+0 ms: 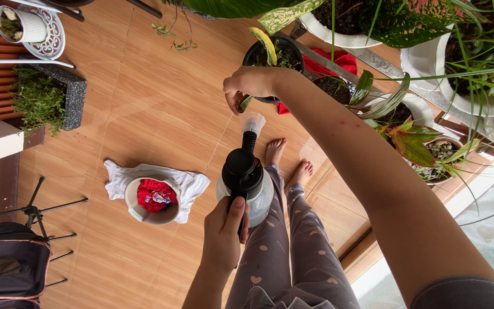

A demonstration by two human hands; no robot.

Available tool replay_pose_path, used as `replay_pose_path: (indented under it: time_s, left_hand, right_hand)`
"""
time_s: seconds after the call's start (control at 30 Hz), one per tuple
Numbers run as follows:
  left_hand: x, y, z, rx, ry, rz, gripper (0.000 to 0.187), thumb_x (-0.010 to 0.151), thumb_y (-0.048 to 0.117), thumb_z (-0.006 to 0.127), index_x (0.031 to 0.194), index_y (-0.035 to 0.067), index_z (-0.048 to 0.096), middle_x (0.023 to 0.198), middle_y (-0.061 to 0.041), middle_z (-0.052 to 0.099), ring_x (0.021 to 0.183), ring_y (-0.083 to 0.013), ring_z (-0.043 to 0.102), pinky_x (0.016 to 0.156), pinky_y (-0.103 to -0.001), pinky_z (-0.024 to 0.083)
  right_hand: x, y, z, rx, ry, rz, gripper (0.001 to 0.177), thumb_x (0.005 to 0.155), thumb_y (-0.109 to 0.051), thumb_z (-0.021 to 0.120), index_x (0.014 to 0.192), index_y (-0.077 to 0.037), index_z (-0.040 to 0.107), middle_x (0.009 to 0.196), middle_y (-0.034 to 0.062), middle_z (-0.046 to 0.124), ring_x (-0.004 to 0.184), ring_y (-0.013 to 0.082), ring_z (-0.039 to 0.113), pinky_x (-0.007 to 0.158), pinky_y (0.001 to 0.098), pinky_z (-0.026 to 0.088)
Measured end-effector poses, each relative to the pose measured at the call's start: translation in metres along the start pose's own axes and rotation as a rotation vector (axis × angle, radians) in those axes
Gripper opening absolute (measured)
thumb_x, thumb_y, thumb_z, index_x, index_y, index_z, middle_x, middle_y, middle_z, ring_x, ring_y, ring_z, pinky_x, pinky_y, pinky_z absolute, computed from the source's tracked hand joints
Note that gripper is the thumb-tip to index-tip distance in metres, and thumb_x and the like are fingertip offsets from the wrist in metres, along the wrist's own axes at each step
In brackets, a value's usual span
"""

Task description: The person uses a pressurized spray bottle to mist water onto various potted plants, touching and turning the leaves by hand while spraying the foliage.

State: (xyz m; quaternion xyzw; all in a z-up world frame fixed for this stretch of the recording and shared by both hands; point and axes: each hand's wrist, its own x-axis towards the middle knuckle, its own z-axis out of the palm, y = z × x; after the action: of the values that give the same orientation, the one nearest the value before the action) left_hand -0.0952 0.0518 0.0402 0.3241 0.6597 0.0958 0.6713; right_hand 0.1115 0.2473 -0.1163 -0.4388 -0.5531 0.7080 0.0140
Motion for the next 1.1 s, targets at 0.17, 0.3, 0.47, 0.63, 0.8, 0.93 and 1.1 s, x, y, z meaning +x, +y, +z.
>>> replay_pose_path:
  time_s: [0.17,0.3,0.47,0.63,0.8,0.93,1.1]
  left_hand:
    - [-0.005,0.006,0.016,0.136,0.070,0.024,0.047,0.103,0.042,0.048,0.079,0.002,0.058,0.059,-0.002,0.055,0.046,-0.0093,0.049,0.043,-0.027,0.040]
    - [-0.006,0.007,0.022,0.219,0.106,0.060,0.046,0.103,0.042,0.048,0.080,0.003,0.055,0.058,-0.003,0.056,0.046,-0.0093,0.051,0.042,-0.027,0.042]
    - [-0.002,0.009,0.026,0.274,0.113,0.046,0.048,0.102,0.045,0.048,0.081,0.002,0.053,0.057,-0.003,0.055,0.046,-0.0102,0.052,0.042,-0.028,0.044]
    - [0.000,0.008,0.031,0.290,0.122,0.061,0.048,0.103,0.045,0.047,0.081,0.002,0.054,0.055,-0.004,0.055,0.046,-0.0108,0.052,0.043,-0.028,0.044]
    - [0.004,0.009,0.034,0.317,0.125,0.088,0.048,0.103,0.044,0.046,0.080,0.002,0.053,0.055,-0.004,0.055,0.045,-0.0114,0.053,0.042,-0.029,0.044]
    - [0.007,0.012,0.036,0.334,0.124,0.112,0.047,0.103,0.044,0.045,0.083,0.003,0.054,0.056,-0.003,0.056,0.046,-0.0112,0.054,0.043,-0.029,0.044]
    - [0.009,0.023,0.038,0.316,0.122,0.073,0.048,0.102,0.046,0.046,0.085,0.003,0.056,0.057,-0.004,0.058,0.046,-0.0113,0.055,0.043,-0.029,0.046]
  right_hand:
    - [-0.001,0.024,0.002,0.078,0.056,-0.039,0.054,0.094,-0.036,0.034,0.077,-0.008,0.076,0.093,0.0063,0.075,0.096,0.0220,0.067,0.098,0.0354,0.047]
    - [0.005,0.045,0.008,0.139,0.088,-0.011,0.046,0.095,-0.036,0.039,0.086,-0.009,0.075,0.098,0.0066,0.074,0.096,0.0240,0.064,0.095,0.0373,0.045]
    - [0.015,0.063,0.014,-0.015,0.111,-0.088,0.043,0.098,-0.036,0.039,0.096,-0.010,0.074,0.107,0.0081,0.071,0.101,0.0248,0.061,0.095,0.0393,0.042]
    - [0.024,0.081,0.014,-0.101,0.127,-0.268,0.039,0.102,-0.028,0.038,0.100,-0.011,0.074,0.113,0.0085,0.074,0.113,0.0246,0.065,0.104,0.0379,0.045]
    - [0.020,0.090,0.009,-0.136,0.181,-0.219,0.037,0.100,-0.023,0.041,0.107,-0.012,0.075,0.123,0.0082,0.071,0.117,0.0269,0.063,0.106,0.0387,0.044]
    - [0.023,0.099,0.008,-0.087,0.158,-0.003,0.040,0.102,-0.028,0.038,0.114,-0.015,0.074,0.129,0.0062,0.067,0.121,0.0276,0.059,0.107,0.0402,0.040]
    - [0.026,0.103,0.001,-0.118,0.224,-0.243,0.035,0.102,-0.026,0.046,0.120,-0.016,0.074,0.134,0.0073,0.067,0.127,0.0266,0.058,0.109,0.0385,0.041]
